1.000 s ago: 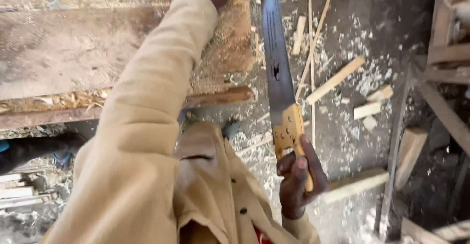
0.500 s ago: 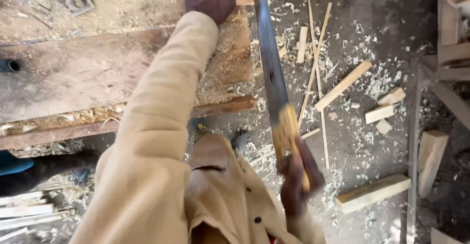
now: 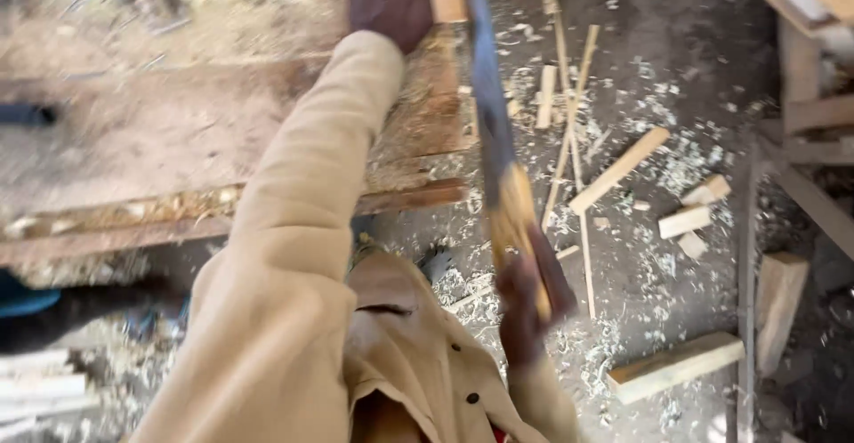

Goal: Measure, plane, saw, glue, and hammer wooden components to assemble furniture.

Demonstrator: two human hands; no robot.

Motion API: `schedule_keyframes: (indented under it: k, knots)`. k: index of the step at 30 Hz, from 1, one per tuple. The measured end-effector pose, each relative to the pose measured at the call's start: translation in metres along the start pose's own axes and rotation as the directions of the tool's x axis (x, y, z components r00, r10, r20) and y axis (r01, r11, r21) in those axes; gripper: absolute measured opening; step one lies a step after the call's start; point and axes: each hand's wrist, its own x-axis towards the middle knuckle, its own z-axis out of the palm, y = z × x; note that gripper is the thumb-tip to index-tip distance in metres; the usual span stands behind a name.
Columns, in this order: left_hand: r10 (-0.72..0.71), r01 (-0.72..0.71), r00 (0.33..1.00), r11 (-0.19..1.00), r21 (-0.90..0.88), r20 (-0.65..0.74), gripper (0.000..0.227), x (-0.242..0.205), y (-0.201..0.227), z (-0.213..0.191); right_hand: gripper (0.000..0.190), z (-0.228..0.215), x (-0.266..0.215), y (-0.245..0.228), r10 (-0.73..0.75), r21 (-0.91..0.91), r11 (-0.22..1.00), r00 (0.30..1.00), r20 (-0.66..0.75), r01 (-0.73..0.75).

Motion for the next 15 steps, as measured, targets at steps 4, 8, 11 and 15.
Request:
schedule_keyframes:
  k: [4, 8, 11, 15]
  knots:
    - [0.175, -0.149, 0.858, 0.984, 0.092, -0.484, 0.032, 0.009, -0.009, 0.023, 0.045, -0.015, -0.003, 0.022, -0.021, -0.024, 0.999, 1.000, 0.023, 0.022]
    - [0.131, -0.079, 0.906, 0.986, 0.144, -0.403, 0.050, -0.004, 0.004, -0.012, 0.046, 0.080, 0.131, 0.047, -0.242, 0.155, 0.961, 0.967, 0.083, 0.228]
    - [0.077, -0.075, 0.977, 0.997, 0.019, -0.201, 0.054, -0.004, -0.002, 0.007, 0.047, 0.105, 0.154, 0.008, -0.173, 0.202, 0.968, 0.976, 0.128, 0.145]
    - [0.106, -0.084, 0.945, 0.993, 0.083, -0.310, 0.060, 0.002, -0.002, 0.011, 0.042, 0.036, 0.048, 0.018, -0.087, 0.070, 0.994, 0.994, 0.060, 0.083]
